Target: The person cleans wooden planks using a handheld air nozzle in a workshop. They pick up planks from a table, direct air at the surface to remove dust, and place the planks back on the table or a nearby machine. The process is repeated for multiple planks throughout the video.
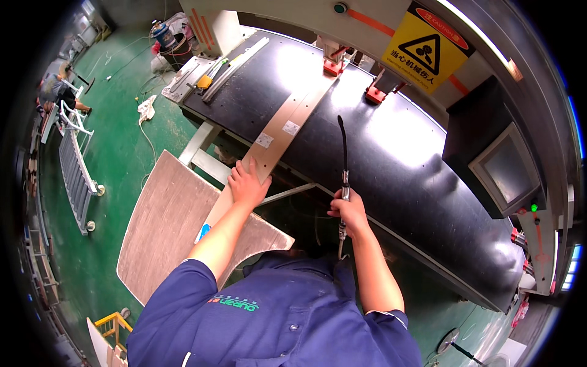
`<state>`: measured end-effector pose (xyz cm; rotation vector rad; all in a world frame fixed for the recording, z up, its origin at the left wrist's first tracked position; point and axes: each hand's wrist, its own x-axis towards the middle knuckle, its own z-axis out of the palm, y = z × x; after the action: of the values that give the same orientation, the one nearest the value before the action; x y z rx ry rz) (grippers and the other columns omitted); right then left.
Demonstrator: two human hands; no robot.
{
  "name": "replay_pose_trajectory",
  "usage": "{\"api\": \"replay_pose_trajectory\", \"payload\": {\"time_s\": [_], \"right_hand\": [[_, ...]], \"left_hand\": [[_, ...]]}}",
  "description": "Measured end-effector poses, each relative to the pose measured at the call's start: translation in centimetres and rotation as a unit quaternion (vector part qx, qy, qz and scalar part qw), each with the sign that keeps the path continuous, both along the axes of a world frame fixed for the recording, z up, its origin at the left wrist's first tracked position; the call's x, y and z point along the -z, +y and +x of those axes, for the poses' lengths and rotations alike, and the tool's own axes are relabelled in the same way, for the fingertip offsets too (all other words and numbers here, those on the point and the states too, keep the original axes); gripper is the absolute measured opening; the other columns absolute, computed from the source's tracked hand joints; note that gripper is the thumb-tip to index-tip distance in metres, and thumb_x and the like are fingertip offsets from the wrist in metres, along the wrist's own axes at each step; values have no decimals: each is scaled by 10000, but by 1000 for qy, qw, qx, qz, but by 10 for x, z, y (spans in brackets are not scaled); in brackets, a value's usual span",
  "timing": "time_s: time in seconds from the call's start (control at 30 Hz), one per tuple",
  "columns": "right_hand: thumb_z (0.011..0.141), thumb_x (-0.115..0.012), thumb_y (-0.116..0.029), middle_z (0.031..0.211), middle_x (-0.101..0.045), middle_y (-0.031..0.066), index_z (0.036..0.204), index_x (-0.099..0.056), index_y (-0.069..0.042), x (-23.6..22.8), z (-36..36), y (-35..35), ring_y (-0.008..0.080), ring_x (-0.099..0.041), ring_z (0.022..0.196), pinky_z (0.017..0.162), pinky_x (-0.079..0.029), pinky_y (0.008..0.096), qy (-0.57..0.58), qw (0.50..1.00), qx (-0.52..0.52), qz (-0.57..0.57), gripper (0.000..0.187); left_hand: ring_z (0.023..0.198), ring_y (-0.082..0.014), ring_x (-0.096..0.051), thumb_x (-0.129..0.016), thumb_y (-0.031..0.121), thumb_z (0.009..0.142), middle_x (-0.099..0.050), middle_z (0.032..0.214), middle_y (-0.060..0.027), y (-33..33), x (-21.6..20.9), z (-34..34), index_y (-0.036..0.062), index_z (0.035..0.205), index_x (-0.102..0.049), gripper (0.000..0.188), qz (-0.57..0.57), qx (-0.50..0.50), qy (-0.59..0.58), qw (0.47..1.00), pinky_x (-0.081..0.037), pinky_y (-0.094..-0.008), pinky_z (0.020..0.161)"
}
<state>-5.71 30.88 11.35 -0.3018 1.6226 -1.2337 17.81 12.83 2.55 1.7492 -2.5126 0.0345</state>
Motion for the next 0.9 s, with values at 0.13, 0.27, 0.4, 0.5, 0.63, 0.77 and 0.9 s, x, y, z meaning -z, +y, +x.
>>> {"api": "replay_pose_trajectory", "payload": {"time_s": [0.13, 0.27, 0.4, 0.5, 0.63, 0.77, 0.9], "right_hand": [[755, -642, 3, 726, -537, 20, 892, -570, -42, 28, -5, 38, 139, -513, 669, 605, -397, 308, 131, 989, -65, 30, 162], [760, -647, -34, 735, -570, 41, 884, -576, -31, 47, -3, 72, 157, -531, 681, 625, -425, 320, 60, 995, -54, 59, 143], [781, -689, -150, 748, -601, 97, 893, -590, -6, 59, 1, 96, 194, -579, 705, 675, -477, 366, 186, 974, -77, 107, 207], [798, -736, -179, 724, -595, 95, 892, -592, -2, 46, 6, 108, 178, -551, 671, 655, -468, 347, 272, 950, -121, 94, 247], [832, -774, -194, 680, -567, 75, 865, -594, -1, 41, 11, 126, 156, -514, 634, 628, -452, 327, 261, 951, -143, 82, 266], [856, -771, -186, 658, -536, 47, 854, -607, -5, 48, 13, 146, 131, -469, 620, 604, -428, 318, 253, 952, -149, 87, 244], [863, -767, -186, 660, -528, 31, 860, -620, -4, 61, 12, 158, 120, -467, 624, 602, -424, 314, 240, 956, -134, 106, 234]], "left_hand": [[1225, -393, -436, -637, 612, 843, -394, 1462, -269, -2, 5, 1, 139, 1528, -385, 869, -7, 8, -13, 1000, -348, -480, 1002], [1203, -397, -443, -646, 630, 827, -399, 1437, -263, -10, 1, 2, 123, 1507, -395, 885, 20, 27, -25, 999, -361, -488, 993], [1228, -402, -441, -713, 609, 793, -379, 1437, -260, -17, 0, 6, 126, 1501, -348, 931, 40, 49, 2, 998, -367, -482, 1014], [1272, -397, -430, -743, 572, 785, -376, 1449, -243, -14, -1, 8, 121, 1505, -302, 957, 40, 24, 23, 999, -361, -487, 1048], [1353, -401, -395, -747, 563, 784, -376, 1476, -215, -14, -8, 0, 95, 1547, -236, 1030, 42, 23, 61, 997, -327, -498, 1112], [1301, -381, -431, -747, 563, 779, -422, 1440, -212, -11, -20, -1, 72, 1563, -246, 1052, 74, 5, 44, 996, -338, -478, 1095], [1270, -363, -441, -736, 557, 788, -436, 1415, -204, -10, -22, -1, 63, 1568, -238, 1049, 74, 9, 33, 997, -347, -465, 1079]]}}
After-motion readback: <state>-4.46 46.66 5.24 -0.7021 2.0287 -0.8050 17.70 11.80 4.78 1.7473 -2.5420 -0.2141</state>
